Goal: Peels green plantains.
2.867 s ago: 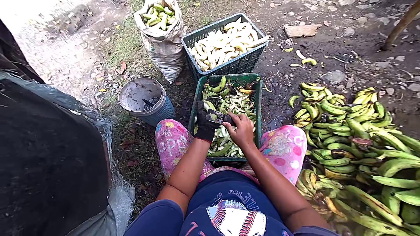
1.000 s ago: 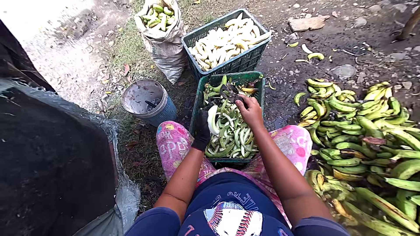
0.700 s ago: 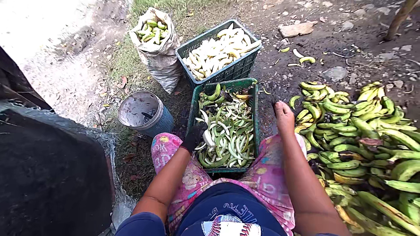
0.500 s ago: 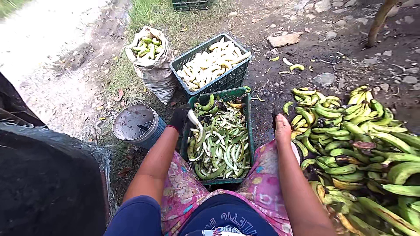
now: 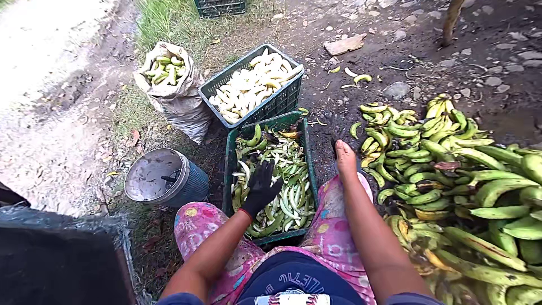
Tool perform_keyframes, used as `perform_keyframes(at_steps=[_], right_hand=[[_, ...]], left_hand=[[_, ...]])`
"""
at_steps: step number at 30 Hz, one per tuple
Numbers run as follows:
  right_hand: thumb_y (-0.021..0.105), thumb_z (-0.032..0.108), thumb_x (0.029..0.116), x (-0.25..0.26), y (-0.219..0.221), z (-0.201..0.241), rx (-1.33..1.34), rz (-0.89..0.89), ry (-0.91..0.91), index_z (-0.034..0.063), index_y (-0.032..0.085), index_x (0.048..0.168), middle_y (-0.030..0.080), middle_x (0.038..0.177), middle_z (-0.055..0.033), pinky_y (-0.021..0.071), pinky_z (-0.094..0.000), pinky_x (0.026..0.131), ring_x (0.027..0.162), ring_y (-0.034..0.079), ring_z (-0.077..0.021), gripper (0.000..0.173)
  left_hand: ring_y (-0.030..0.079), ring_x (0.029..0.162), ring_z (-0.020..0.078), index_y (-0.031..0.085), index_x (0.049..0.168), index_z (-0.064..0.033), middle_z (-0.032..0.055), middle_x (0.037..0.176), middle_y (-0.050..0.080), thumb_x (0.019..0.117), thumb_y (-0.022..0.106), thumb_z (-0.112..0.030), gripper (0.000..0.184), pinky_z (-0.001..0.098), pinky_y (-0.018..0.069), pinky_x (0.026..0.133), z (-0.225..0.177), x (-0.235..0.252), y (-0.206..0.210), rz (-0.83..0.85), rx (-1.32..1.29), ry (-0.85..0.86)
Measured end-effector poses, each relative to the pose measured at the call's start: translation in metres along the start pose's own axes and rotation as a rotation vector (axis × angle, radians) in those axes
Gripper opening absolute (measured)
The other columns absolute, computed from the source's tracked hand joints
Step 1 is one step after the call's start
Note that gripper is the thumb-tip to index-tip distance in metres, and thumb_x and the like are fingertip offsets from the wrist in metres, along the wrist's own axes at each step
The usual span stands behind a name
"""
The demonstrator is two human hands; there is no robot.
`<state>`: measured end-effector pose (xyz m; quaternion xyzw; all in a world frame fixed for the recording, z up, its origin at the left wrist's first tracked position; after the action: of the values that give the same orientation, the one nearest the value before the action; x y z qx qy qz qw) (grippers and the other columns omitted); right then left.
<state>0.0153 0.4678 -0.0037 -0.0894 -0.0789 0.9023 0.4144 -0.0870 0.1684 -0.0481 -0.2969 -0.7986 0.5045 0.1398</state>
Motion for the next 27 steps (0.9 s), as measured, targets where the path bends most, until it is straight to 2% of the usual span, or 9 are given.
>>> perform_keyframes(at_steps=[3, 5, 7, 10, 12, 15, 20, 23, 27], right_hand=[[0.037, 0.033, 0.1131, -0.003, -0.004, 0.012, 0.095, -0.038, 0.031, -0.0063, 0.059, 0.134, 0.063, 0.132, -0.0243, 0.045, -0.0461, 0.108, 0.123, 0.06, -0.0274, 0.05], [0.035, 0.031, 0.1132, -0.005, -0.013, 0.015, 0.153, -0.093, -0.013, -0.007, 0.056, 0.138, 0.058, 0.139, -0.026, 0.0409, -0.0467, 0.114, 0.132, 0.055, -0.0295, 0.05], [0.038, 0.031, 0.1113, -0.009, -0.026, 0.019, 0.124, -0.135, -0.105, -0.0044, 0.05, 0.146, 0.052, 0.147, -0.0269, 0.0384, -0.0492, 0.118, 0.139, 0.05, -0.0332, 0.051], [0.057, 0.033, 0.1028, -0.025, -0.052, 0.038, 0.027, -0.204, -0.226, -0.0034, 0.046, 0.15, 0.052, 0.143, -0.0308, 0.0431, -0.0557, 0.112, 0.133, 0.052, -0.0409, 0.06], [0.07, 0.038, 0.0953, -0.04, -0.077, 0.044, -0.057, -0.292, -0.268, 0.0018, 0.052, 0.147, 0.057, 0.136, -0.0272, 0.0462, -0.0573, 0.108, 0.127, 0.055, -0.0406, 0.065], [0.075, 0.038, 0.0923, -0.057, -0.127, 0.024, -0.165, -0.447, -0.211, 0.0058, 0.058, 0.143, 0.061, 0.129, -0.0233, 0.048, -0.0551, 0.105, 0.123, 0.058, -0.0377, 0.063], [0.072, 0.035, 0.0965, -0.081, -0.195, -0.126, -0.139, -0.529, 0.344, 0.0075, 0.049, 0.15, 0.058, 0.142, -0.0219, 0.0458, -0.0579, 0.109, 0.131, 0.057, -0.0366, 0.064], [0.068, 0.037, 0.0983, -0.146, -0.202, -0.262, -0.269, -0.497, 0.734, 0.0102, 0.05, 0.147, 0.065, 0.131, -0.0248, 0.0489, -0.0659, 0.1, 0.122, 0.063, -0.0439, 0.059], [0.059, 0.038, 0.0998, -0.259, -0.174, -0.376, -0.54, -0.039, 1.104, 0.0108, 0.057, 0.143, 0.062, 0.14, -0.0194, 0.0463, -0.0633, 0.106, 0.132, 0.058, -0.0376, 0.051]], left_hand=[[0.018, 0.154, 0.0442, 0.039, 0.157, -0.034, 0.013, 0.167, 0.028, 0.0895, 0.052, -0.071, 0.078, 0.0726, 0.0184, 0.116, -0.054, -0.053, 0.069, 0.23, 0.174, 0.317], [0.019, 0.153, 0.0453, 0.042, 0.155, -0.0382, 0.0135, 0.167, 0.028, 0.0891, 0.055, -0.068, 0.074, 0.0752, 0.0163, 0.115, -0.05, -0.064, 0.094, 0.264, 0.251, 0.431], [0.021, 0.152, 0.0452, 0.046, 0.152, -0.0403, 0.0128, 0.166, 0.03, 0.0933, 0.053, -0.06, 0.063, 0.0738, 0.0171, 0.116, -0.031, -0.051, 0.097, 0.214, 0.287, 0.421], [0.025, 0.15, 0.0471, 0.046, 0.153, -0.0313, 0.0132, 0.164, 0.035, 0.0975, 0.047, -0.053, 0.06, 0.0744, 0.0225, 0.113, -0.008, -0.017, 0.071, 0.117, 0.366, 0.304], [0.027, 0.15, 0.0467, 0.047, 0.153, -0.0297, 0.0134, 0.163, 0.036, 0.0976, 0.048, -0.053, 0.06, 0.0738, 0.0245, 0.112, -0.001, -0.009, 0.059, 0.142, 0.371, 0.248], [0.035, 0.146, 0.046, 0.052, 0.15, -0.0295, 0.014, 0.159, 0.042, 0.0965, 0.046, -0.055, 0.059, 0.0718, 0.0321, 0.109, -0.006, -0.022, 0.047, 0.169, 0.301, 0.285], [0.036, 0.147, 0.0424, 0.052, 0.15, -0.0146, 0.0198, 0.156, 0.043, 0.0966, 0.042, -0.055, 0.068, 0.0598, 0.0281, 0.119, -0.029, -0.033, 0.028, 0.157, 0.13, 0.389], [0.039, 0.146, 0.0385, 0.052, 0.148, -0.0066, 0.0221, 0.154, 0.046, 0.0997, 0.04, -0.051, 0.066, 0.0538, 0.0297, 0.12, -0.029, -0.025, 0.012, 0.055, -0.023, 0.393], [0.043, 0.145, 0.0342, 0.052, 0.144, 0.0029, 0.0238, 0.152, 0.047, 0.1021, 0.044, -0.036, 0.058, 0.046, 0.0333, 0.12, -0.007, -0.025, -0.009, -0.022, -0.149, 0.304]])
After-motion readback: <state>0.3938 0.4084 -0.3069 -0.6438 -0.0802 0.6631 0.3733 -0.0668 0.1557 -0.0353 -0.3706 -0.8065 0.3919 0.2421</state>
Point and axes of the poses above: each hand's wrist, its own x-axis towards the middle knuckle, its own y-axis out of the palm, z = x × y, the point moved 10 cm from there along x, towards the middle knuckle
